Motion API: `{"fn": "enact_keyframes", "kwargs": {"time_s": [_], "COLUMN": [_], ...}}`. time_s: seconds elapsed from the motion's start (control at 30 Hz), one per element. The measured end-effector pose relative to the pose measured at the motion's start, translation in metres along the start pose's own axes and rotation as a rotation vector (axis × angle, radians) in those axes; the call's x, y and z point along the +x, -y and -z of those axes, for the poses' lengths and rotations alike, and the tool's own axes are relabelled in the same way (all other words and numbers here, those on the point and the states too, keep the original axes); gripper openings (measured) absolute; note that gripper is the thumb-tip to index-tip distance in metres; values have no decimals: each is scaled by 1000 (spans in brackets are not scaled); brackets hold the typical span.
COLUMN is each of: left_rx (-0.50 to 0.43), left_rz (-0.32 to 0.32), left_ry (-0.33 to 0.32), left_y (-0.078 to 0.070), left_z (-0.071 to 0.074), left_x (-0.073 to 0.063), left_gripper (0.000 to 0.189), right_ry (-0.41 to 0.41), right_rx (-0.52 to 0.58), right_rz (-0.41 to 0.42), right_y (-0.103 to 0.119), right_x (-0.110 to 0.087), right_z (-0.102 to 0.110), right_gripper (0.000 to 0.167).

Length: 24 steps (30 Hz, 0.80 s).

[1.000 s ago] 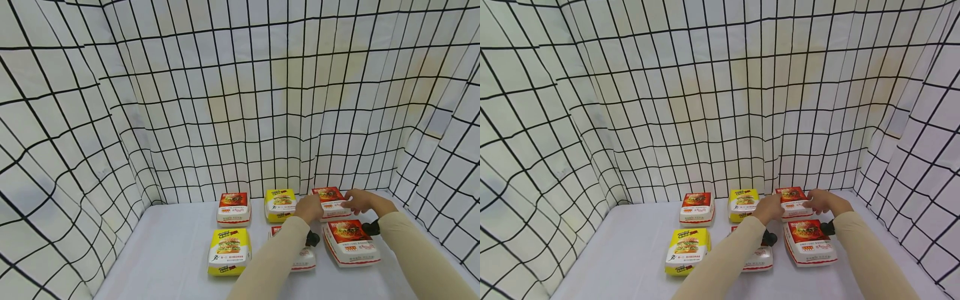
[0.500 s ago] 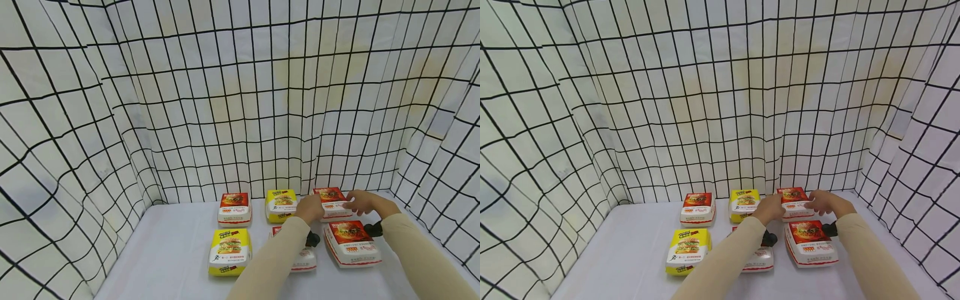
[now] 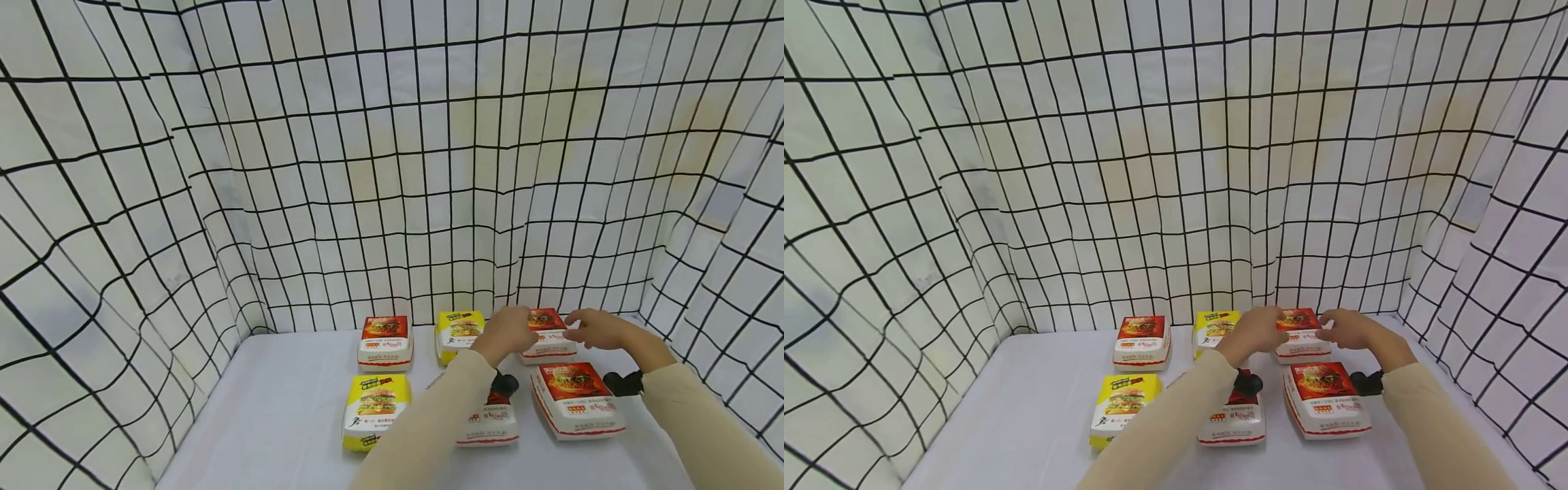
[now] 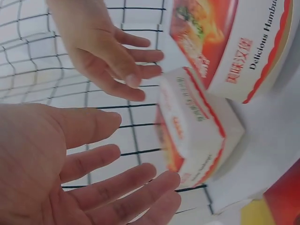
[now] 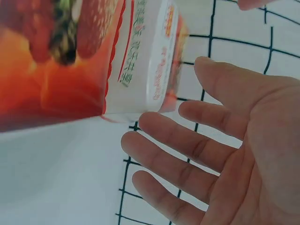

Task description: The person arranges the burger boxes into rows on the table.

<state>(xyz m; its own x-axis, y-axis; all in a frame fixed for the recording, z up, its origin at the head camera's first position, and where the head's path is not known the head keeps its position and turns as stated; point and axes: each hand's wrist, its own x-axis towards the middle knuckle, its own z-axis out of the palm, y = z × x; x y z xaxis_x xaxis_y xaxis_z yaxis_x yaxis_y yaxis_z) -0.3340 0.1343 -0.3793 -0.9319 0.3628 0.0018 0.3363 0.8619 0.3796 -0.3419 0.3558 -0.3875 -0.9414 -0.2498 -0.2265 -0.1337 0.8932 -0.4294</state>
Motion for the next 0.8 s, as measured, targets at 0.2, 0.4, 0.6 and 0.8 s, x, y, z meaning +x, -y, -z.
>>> {"fn": "enact_keyframes", "kwargs": {"time_s": [0.2,0.4,0.6,0.8], "left_rx": [13,1,-30,-57], "left_rz": [-106,-167,-198,-123], "left_ry": [-39,-74,-93,-164], "left_y": [7,33,76,130], "left_z": [26,50,68,81], "left_x": [-22,-54,-80,-103], "left_gripper": [36,32,35,36], "right_ry": [-76,-163,-219,-306], "right_rx": [-38,-44,-31,-34], "right_rz": [46,86,91,92], "right_y": [11,12,6,0], "right_x": [-14,-31,-49,-65], "right_z": [-6,-12,-18,-23], "right_gripper": [50,49,46,41]}}
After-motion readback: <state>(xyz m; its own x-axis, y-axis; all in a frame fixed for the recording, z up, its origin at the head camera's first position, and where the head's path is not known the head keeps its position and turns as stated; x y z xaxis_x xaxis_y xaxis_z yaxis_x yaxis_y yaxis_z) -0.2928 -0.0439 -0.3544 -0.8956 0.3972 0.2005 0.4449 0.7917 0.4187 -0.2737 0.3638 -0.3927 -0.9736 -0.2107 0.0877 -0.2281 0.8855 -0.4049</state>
